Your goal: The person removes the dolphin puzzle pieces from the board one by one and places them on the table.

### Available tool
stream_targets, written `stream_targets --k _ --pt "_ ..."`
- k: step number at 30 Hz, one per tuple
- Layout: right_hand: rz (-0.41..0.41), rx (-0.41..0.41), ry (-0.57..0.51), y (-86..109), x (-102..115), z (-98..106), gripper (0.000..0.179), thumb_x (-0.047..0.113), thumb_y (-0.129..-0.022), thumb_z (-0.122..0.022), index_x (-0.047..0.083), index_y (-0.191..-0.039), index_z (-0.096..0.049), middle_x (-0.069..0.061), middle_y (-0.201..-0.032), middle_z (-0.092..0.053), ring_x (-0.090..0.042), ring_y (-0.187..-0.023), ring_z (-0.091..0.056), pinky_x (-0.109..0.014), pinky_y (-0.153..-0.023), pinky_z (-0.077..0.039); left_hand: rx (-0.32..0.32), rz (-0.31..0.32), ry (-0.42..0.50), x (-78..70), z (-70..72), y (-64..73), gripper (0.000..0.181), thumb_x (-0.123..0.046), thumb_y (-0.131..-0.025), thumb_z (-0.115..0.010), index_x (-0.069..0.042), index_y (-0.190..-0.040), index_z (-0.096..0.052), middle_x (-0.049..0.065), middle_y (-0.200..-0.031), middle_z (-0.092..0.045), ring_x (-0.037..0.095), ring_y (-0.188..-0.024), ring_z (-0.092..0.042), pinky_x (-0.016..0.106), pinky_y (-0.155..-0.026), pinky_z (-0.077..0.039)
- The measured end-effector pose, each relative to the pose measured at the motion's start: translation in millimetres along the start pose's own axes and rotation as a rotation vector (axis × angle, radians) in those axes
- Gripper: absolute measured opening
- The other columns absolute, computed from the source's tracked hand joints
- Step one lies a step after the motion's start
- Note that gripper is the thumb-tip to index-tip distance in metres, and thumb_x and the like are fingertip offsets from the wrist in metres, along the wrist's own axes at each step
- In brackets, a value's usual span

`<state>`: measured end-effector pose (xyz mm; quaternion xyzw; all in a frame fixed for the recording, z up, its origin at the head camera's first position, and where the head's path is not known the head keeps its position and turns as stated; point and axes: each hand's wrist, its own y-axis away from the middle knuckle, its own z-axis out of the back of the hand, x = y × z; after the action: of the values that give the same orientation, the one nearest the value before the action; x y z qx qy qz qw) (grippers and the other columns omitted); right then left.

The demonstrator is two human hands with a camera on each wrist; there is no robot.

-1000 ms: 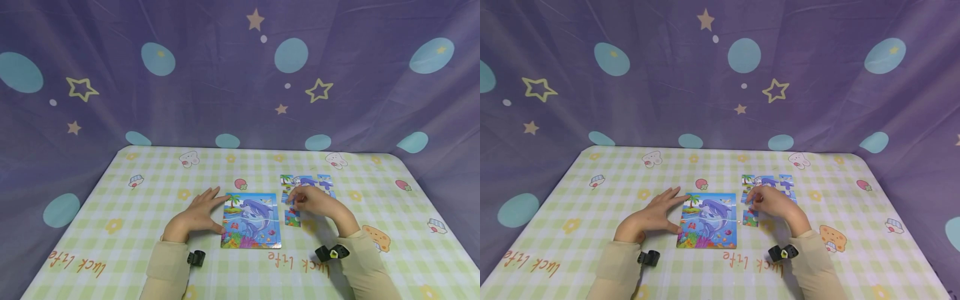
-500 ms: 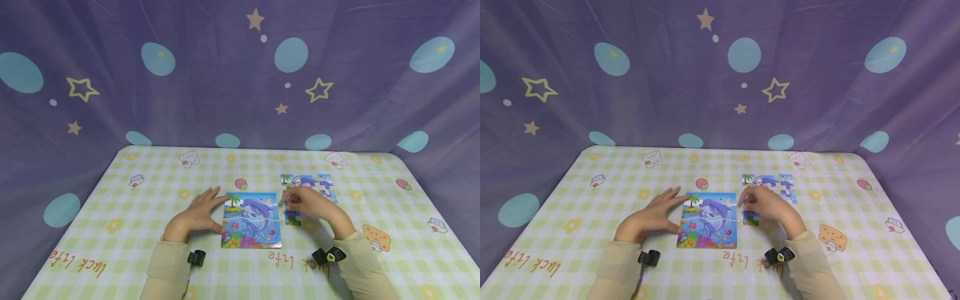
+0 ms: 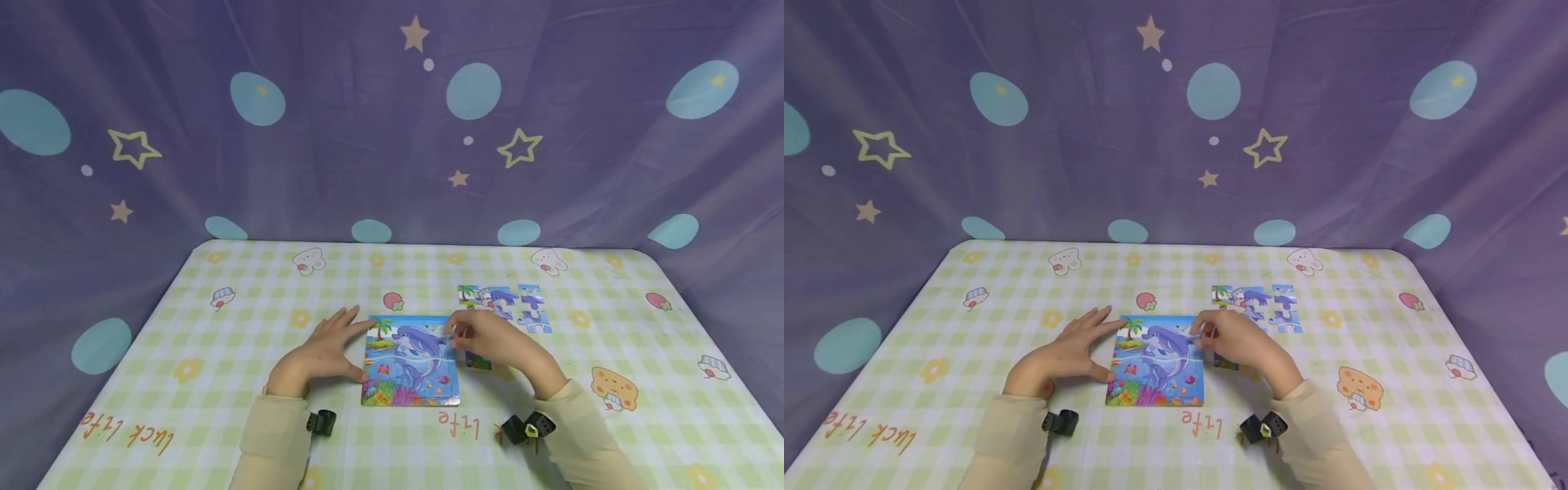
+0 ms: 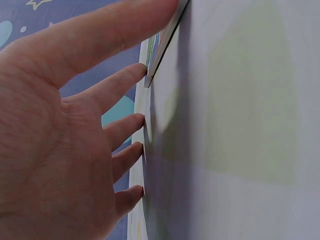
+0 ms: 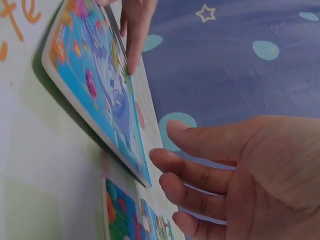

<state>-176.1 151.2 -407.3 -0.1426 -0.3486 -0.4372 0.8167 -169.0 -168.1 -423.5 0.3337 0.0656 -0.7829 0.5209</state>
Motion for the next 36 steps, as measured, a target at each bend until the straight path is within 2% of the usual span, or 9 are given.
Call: stream_targets --k 6,13,18,24,31,36 --pt "0.006 0.030 -0.014 -1.6 10.7 -10.7 0.012 0.009 -0.095 -0.065 0.009 -0.107 -0.068 0.003 -0.085 -0.064 -0.013 -0.070 -0.059 -0.027 -0.060 -0.050 -0.004 -0.004 0.001 1.6 -0.9 -0.5 0.097 -0.028 -0.067 -0.089 -0.017 -0.152 -0.043 0.015 -0.164 -0.015 0.038 -0.150 -0.006 0.058 -0.120 -0.003" --pt "0.079 0.001 0.053 -5.3 19.5 -24.2 0.012 0.013 -0.092 -0.071 0.011 -0.103 -0.070 0.010 -0.083 -0.063 -0.005 -0.073 -0.057 -0.025 -0.065 -0.049 -0.003 -0.013 -0.004 1.6 -0.9 -0.4 0.097 -0.029 -0.067 -0.089 -0.016 -0.151 -0.043 0.016 -0.164 -0.016 0.039 -0.150 -0.007 0.059 -0.119 -0.004" --pt "0.089 0.015 0.066 -5.6 24.6 -28.6 0.013 0.013 -0.091 -0.072 0.010 -0.103 -0.070 0.010 -0.083 -0.063 -0.005 -0.073 -0.056 -0.025 -0.066 -0.049 -0.005 -0.012 -0.009 1.3 -0.7 -0.8 0.097 -0.029 -0.067 -0.089 -0.015 -0.151 -0.043 0.016 -0.164 -0.016 0.039 -0.150 -0.007 0.059 -0.120 -0.004" --pt "0.074 0.033 0.059 -7.0 28.7 -33.5 0.013 0.013 -0.091 -0.071 0.011 -0.104 -0.069 0.010 -0.086 -0.064 -0.004 -0.073 -0.057 -0.026 -0.066 -0.050 -0.005 -0.010 -0.009 1.4 -0.6 -0.9 0.098 -0.029 -0.066 -0.089 -0.016 -0.151 -0.043 0.016 -0.164 -0.016 0.038 -0.150 -0.007 0.059 -0.119 -0.004" --pt "0.075 0.044 0.060 -8.7 31.5 -42.5 0.018 0.014 -0.091 -0.072 0.011 -0.108 -0.069 0.005 -0.095 -0.064 -0.007 -0.080 -0.058 -0.027 -0.069 -0.051 -0.005 -0.014 -0.010 0.9 -0.1 -0.7 0.097 -0.030 -0.066 -0.089 -0.016 -0.151 -0.043 0.016 -0.163 -0.016 0.039 -0.150 -0.007 0.059 -0.119 -0.005" --pt "0.046 0.069 0.063 -8.6 32.9 -48.3 0.022 0.017 -0.091 -0.073 0.012 -0.112 -0.068 0.005 -0.096 -0.064 -0.005 -0.079 -0.057 -0.027 -0.070 -0.052 -0.001 -0.009 -0.009 0.9 0.1 -0.4 0.097 -0.030 -0.067 -0.088 -0.016 -0.151 -0.043 0.016 -0.164 -0.016 0.038 -0.150 -0.007 0.058 -0.120 -0.004"
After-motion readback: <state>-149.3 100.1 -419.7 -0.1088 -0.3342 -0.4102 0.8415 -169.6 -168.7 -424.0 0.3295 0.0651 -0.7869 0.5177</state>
